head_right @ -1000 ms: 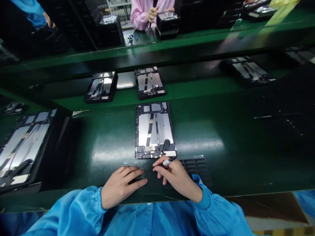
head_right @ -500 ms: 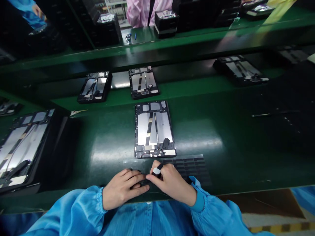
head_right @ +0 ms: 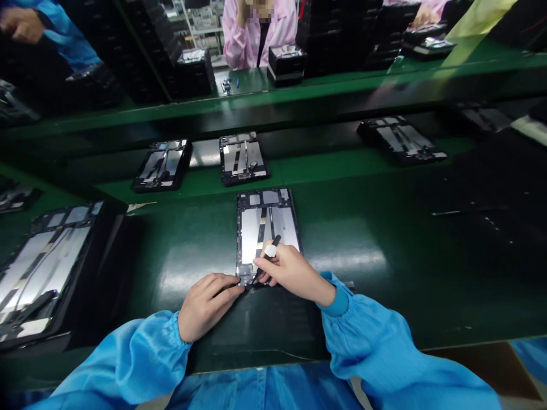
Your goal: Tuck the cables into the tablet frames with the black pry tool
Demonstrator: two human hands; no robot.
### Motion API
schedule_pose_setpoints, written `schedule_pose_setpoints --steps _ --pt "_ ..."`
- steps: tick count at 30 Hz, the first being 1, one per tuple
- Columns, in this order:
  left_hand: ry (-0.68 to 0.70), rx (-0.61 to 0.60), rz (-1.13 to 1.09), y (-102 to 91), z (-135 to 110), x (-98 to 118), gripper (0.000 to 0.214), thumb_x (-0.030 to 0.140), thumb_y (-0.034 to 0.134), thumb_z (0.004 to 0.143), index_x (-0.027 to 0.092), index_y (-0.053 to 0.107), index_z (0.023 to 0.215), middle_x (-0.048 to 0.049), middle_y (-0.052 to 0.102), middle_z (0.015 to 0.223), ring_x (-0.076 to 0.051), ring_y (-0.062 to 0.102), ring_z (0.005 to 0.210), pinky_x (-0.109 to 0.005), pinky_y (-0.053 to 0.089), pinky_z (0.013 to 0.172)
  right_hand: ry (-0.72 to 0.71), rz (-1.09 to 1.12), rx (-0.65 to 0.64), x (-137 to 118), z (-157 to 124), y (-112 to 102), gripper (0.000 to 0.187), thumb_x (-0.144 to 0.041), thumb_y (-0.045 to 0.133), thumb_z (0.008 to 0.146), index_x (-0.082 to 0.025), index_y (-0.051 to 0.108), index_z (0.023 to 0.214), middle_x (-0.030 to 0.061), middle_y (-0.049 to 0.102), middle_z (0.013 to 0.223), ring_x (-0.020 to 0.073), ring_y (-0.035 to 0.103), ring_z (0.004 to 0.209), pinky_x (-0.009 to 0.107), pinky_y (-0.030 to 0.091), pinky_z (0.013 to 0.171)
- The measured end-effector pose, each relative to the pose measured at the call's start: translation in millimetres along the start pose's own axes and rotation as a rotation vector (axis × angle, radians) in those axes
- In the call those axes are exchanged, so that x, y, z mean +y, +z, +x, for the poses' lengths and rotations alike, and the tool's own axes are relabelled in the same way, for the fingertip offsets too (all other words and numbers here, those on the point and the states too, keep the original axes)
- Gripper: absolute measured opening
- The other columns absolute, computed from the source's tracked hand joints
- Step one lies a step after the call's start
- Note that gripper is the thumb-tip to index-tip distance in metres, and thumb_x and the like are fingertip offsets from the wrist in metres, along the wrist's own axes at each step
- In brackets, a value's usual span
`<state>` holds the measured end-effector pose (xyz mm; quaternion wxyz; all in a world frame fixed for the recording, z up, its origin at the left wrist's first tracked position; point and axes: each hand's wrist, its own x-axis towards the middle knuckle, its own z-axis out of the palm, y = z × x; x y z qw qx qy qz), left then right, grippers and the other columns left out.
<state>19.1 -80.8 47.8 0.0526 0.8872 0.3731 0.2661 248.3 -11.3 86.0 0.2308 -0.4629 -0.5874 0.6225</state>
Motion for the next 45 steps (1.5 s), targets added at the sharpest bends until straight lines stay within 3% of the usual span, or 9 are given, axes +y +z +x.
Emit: schedule_pose_setpoints --steps 6,26,34,38,42,45 --pt "0.026 0.024 0.025 4.8 -3 -5 0.018 0.016 0.054 0.097 0.016 0.064 0.112 -0.0056 0.069 0.109 -0.018 0.059 0.093 -0.031 0.051 0.081 0.056 0.005 -0.032 8 16 5 0.027 -0.043 0.065 0.082 -0.018 0.055 0.078 0.0015 0.068 0.058 0.0203 0.073 0.060 0.023 0.056 0.045" --pt "0.006 0.045 0.005 6.2 -2 -5 0.016 0.015 0.056 0.096 0.016 0.064 0.109 -0.0044 0.070 0.108 -0.018 0.059 0.093 -0.030 0.049 0.080 0.087 -0.042 -0.018 9 19 8 0.018 -0.033 0.060 0.087 -0.017 0.057 0.082 0.0012 0.067 0.060 0.0174 0.072 0.060 0.020 0.057 0.045" --pt "0.109 -0.054 0.214 -2.9 -3 -1 0.031 0.012 0.041 0.100 0.017 0.060 0.124 -0.0069 0.067 0.116 -0.021 0.058 0.097 -0.031 0.046 0.073 0.082 -0.055 -0.024 10 19 9 0.018 -0.034 0.059 0.088 -0.017 0.056 0.082 0.0011 0.066 0.062 0.0184 0.072 0.063 0.021 0.057 0.046" --pt "0.138 -0.097 0.211 -5.3 0 -7 0.033 0.013 0.038 0.102 0.017 0.059 0.126 -0.0073 0.066 0.115 -0.021 0.057 0.098 -0.032 0.046 0.075 0.019 -0.078 0.021 11 9 0 0.018 -0.036 0.058 0.090 -0.019 0.055 0.084 0.0004 0.064 0.067 0.0195 0.071 0.066 0.022 0.054 0.046" --pt "0.160 -0.127 0.119 -4.1 3 -18 0.032 0.014 0.038 0.102 0.020 0.058 0.126 -0.0066 0.065 0.114 -0.019 0.056 0.101 -0.030 0.047 0.077 -0.113 -0.244 0.109 13 -4 -11 0.022 -0.038 0.054 0.094 -0.020 0.059 0.081 0.0004 0.062 0.072 0.0162 0.064 0.063 0.024 0.049 0.051" --pt "0.152 -0.115 0.078 -2.8 4 -21 0.030 0.015 0.039 0.102 0.021 0.059 0.124 -0.0060 0.066 0.111 -0.018 0.057 0.101 -0.030 0.047 0.077 -0.168 -0.319 0.103 14 -8 -14 0.022 -0.035 0.054 0.095 -0.020 0.062 0.081 0.0013 0.063 0.078 0.0162 0.062 0.067 0.025 0.046 0.055"
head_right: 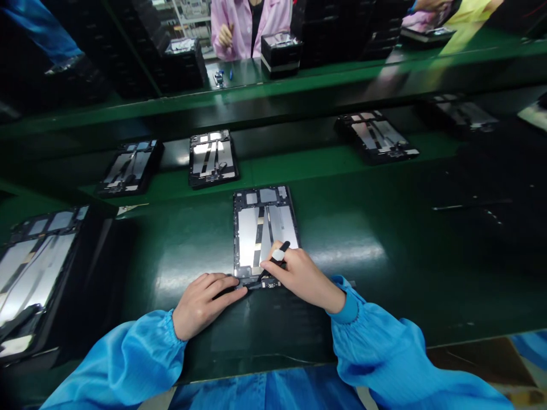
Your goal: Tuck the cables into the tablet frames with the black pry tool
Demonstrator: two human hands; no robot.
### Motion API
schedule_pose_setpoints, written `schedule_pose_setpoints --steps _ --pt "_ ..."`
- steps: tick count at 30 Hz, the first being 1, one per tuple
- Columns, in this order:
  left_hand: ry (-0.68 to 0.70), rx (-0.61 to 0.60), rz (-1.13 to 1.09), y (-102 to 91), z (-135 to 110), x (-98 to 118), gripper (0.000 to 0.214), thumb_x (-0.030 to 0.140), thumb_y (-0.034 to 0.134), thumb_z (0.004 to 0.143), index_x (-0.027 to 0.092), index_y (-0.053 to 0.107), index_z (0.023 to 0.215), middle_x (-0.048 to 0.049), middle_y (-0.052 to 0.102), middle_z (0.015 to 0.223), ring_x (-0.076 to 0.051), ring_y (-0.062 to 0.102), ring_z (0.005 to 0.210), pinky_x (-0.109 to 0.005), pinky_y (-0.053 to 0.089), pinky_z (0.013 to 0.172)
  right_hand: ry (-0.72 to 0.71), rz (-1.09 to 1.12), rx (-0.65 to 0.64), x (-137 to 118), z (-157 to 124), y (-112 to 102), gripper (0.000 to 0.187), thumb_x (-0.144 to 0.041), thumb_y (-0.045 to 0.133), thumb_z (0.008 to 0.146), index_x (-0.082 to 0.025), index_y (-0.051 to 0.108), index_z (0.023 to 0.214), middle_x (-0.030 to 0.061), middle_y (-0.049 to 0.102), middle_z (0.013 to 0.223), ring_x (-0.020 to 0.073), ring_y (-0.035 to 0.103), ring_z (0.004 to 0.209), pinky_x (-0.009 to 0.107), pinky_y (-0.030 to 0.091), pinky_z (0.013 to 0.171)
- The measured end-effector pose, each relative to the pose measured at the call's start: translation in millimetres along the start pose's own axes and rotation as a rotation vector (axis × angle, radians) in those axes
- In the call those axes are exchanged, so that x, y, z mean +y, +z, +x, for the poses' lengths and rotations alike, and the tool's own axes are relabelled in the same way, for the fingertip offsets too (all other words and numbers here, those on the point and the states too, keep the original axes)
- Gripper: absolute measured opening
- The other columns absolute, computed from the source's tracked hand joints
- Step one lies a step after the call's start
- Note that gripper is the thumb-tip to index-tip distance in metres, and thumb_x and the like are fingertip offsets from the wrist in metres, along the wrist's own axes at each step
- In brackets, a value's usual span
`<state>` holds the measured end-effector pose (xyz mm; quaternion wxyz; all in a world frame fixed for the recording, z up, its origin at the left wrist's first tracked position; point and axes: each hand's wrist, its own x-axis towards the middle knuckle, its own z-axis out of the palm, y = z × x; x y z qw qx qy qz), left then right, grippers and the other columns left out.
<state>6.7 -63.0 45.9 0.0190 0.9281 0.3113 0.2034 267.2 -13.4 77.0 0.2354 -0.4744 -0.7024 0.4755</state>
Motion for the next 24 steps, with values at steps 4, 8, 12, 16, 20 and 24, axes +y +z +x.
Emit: schedule_pose_setpoints --steps 4,8,12,16,20,24 --pt "-0.017 0.034 -0.021 1.7 0.8 1.3 0.028 0.014 0.043 0.101 0.022 0.060 0.122 -0.0062 0.066 0.109 -0.018 0.058 0.099 -0.030 0.048 0.078 0.022 0.072 -0.012 3.3 0.4 2.0 0.020 -0.034 0.055 0.094 -0.020 0.062 0.082 0.0005 0.063 0.074 0.0170 0.064 0.068 0.025 0.046 0.056" --pt "-0.027 0.074 -0.029 3.9 1.7 3.1 0.025 0.015 0.047 0.099 0.022 0.062 0.118 -0.0071 0.066 0.111 -0.019 0.059 0.099 -0.030 0.049 0.077 0.080 0.161 -0.007 6.7 -1.7 3.5 0.019 -0.036 0.057 0.093 -0.020 0.059 0.082 -0.0006 0.064 0.068 0.0178 0.067 0.065 0.025 0.048 0.054" --pt "-0.017 0.055 0.016 5.9 0.1 4.1 0.028 0.014 0.048 0.098 0.022 0.060 0.122 -0.0083 0.065 0.115 -0.020 0.059 0.103 -0.031 0.049 0.078 0.086 0.154 0.013 6.5 -4.2 4.7 0.020 -0.035 0.057 0.093 -0.020 0.059 0.080 -0.0002 0.064 0.068 0.0188 0.069 0.067 0.026 0.049 0.054" --pt "-0.003 -0.003 0.092 5.6 -2.2 5.1 0.038 0.010 0.044 0.098 0.022 0.054 0.132 -0.0104 0.062 0.119 -0.022 0.058 0.104 -0.033 0.048 0.081 0.074 0.128 0.018 6.7 -4.0 5.0 0.021 -0.035 0.056 0.094 -0.020 0.059 0.081 0.0004 0.065 0.069 0.0189 0.069 0.068 0.026 0.048 0.054" --pt "-0.013 -0.029 0.141 4.5 -1.4 6.4 0.038 0.011 0.041 0.099 0.021 0.053 0.134 -0.0112 0.062 0.120 -0.023 0.058 0.105 -0.033 0.047 0.081 0.068 0.100 0.025 6.9 -3.8 4.8 0.022 -0.037 0.055 0.094 -0.020 0.060 0.081 0.0012 0.065 0.072 0.0186 0.067 0.066 0.026 0.048 0.054" --pt "0.005 -0.017 0.181 3.0 1.3 8.5 0.037 0.012 0.038 0.100 0.019 0.054 0.133 -0.0121 0.062 0.120 -0.023 0.057 0.103 -0.033 0.046 0.079 0.049 0.095 0.030 5.5 -4.6 4.5 0.024 -0.037 0.055 0.095 -0.020 0.061 0.080 0.0016 0.065 0.074 0.0181 0.065 0.066 0.027 0.048 0.056"
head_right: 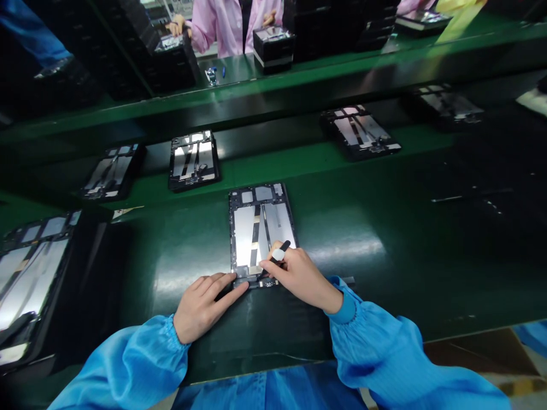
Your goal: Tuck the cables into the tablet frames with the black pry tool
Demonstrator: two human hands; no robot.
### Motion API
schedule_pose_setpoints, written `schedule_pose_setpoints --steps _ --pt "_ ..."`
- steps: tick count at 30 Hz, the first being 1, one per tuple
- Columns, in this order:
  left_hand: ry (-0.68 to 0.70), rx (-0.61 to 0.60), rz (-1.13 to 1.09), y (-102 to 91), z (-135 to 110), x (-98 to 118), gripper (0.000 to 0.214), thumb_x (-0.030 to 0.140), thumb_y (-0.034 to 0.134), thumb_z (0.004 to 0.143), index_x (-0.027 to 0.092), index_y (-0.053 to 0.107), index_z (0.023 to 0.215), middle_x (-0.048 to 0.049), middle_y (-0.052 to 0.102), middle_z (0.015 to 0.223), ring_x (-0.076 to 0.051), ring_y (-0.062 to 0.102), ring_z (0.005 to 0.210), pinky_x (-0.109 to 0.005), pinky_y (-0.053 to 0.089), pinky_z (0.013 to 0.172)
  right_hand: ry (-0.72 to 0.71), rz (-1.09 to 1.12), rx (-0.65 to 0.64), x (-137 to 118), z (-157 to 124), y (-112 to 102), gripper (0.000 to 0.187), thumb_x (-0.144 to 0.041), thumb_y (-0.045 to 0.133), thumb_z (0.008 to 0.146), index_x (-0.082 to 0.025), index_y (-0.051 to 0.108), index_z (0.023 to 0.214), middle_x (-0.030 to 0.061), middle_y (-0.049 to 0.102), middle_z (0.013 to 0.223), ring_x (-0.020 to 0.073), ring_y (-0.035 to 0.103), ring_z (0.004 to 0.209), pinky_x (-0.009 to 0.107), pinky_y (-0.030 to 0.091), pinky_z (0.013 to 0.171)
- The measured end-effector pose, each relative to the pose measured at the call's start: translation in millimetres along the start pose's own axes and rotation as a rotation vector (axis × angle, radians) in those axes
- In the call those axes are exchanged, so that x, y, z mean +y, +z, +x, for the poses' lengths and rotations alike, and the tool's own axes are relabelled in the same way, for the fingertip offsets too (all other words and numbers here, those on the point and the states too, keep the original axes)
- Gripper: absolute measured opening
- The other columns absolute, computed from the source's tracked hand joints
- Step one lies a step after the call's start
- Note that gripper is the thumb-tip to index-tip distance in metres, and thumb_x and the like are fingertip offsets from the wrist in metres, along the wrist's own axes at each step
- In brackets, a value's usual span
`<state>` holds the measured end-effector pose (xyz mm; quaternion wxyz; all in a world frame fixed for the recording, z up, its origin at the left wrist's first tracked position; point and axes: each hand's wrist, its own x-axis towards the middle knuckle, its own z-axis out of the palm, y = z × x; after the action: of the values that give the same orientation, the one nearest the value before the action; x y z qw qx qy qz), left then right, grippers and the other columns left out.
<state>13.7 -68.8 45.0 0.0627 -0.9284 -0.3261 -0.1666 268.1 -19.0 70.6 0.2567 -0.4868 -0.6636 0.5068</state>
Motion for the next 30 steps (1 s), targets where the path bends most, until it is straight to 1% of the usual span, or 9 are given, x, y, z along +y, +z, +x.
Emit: schedule_pose_setpoints --steps 8,14,17,20,22,24,26,28,30 --pt "0.004 -0.009 0.044 -3.6 1 2 0.039 0.010 0.038 0.099 0.021 0.055 0.132 -0.0126 0.061 0.118 -0.023 0.058 0.101 -0.033 0.046 0.076 0.000 -0.019 0.013 2 1 1 0.019 -0.034 0.056 0.093 -0.021 0.060 0.080 0.0001 0.065 0.070 0.0175 0.063 0.063 0.027 0.045 0.056" --pt "-0.078 -0.060 0.046 -1.4 9 11 0.040 0.014 0.039 0.099 0.026 0.055 0.134 -0.0125 0.060 0.117 -0.023 0.058 0.097 -0.033 0.049 0.076 -0.047 -0.072 0.044 -2 0 2 0.020 -0.031 0.056 0.092 -0.021 0.056 0.075 -0.0016 0.060 0.065 0.0151 0.057 0.056 0.026 0.040 0.053" --pt "-0.093 -0.078 -0.028 0.1 11 7 0.039 0.017 0.042 0.099 0.029 0.054 0.135 -0.0119 0.059 0.122 -0.023 0.059 0.096 -0.034 0.052 0.076 -0.049 -0.038 0.076 -1 0 1 0.022 -0.033 0.054 0.093 -0.022 0.052 0.074 -0.0021 0.055 0.063 0.0152 0.056 0.053 0.026 0.040 0.050" --pt "-0.041 -0.024 -0.185 0.0 6 -5 0.034 0.016 0.044 0.099 0.023 0.057 0.129 -0.0109 0.057 0.130 -0.022 0.059 0.108 -0.034 0.054 0.084 -0.038 0.029 0.085 5 -1 1 0.024 -0.035 0.053 0.094 -0.022 0.052 0.074 -0.0010 0.055 0.065 0.0156 0.056 0.054 0.026 0.043 0.048" --pt "-0.023 0.021 -0.229 -0.9 3 -9 0.027 0.017 0.050 0.098 0.019 0.060 0.123 -0.0099 0.060 0.128 -0.021 0.057 0.114 -0.034 0.054 0.089 -0.042 0.075 0.096 9 -1 2 0.025 -0.037 0.054 0.094 -0.022 0.053 0.074 -0.0003 0.056 0.067 0.0155 0.057 0.054 0.026 0.045 0.048" --pt "-0.006 0.081 -0.193 -1.4 5 -8 0.023 0.024 0.058 0.096 0.016 0.062 0.117 -0.0092 0.065 0.121 -0.021 0.059 0.111 -0.034 0.054 0.088 -0.065 0.136 0.170 11 -3 3 0.025 -0.039 0.055 0.093 -0.021 0.055 0.075 0.0006 0.057 0.070 0.0151 0.058 0.053 0.027 0.047 0.048" --pt "0.026 0.096 -0.120 0.2 17 -5 0.027 0.034 0.060 0.095 0.016 0.062 0.115 -0.0087 0.068 0.114 -0.021 0.062 0.104 -0.032 0.055 0.083 -0.102 0.190 0.347 13 -6 6 0.026 -0.043 0.056 0.093 -0.022 0.057 0.077 0.0017 0.059 0.072 0.0151 0.059 0.053 0.028 0.050 0.048" --pt "0.014 0.018 -0.047 5.7 41 -6 0.032 0.040 0.052 0.098 0.018 0.060 0.120 -0.0073 0.068 0.114 -0.019 0.065 0.099 -0.030 0.054 0.078 -0.127 0.218 0.558 15 -9 8 0.026 -0.046 0.056 0.093 -0.022 0.059 0.082 0.0038 0.062 0.076 0.0169 0.061 0.055 0.030 0.053 0.051" --pt "-0.061 -0.065 0.015 15.7 76 -17 0.035 0.039 0.039 0.102 0.021 0.058 0.124 -0.0042 0.066 0.116 -0.016 0.064 0.097 -0.027 0.051 0.078 -0.137 0.234 0.674 17 -11 10 0.024 -0.046 0.055 0.094 -0.023 0.060 0.089 0.0066 0.065 0.082 0.0192 0.063 0.059 0.034 0.055 0.054"
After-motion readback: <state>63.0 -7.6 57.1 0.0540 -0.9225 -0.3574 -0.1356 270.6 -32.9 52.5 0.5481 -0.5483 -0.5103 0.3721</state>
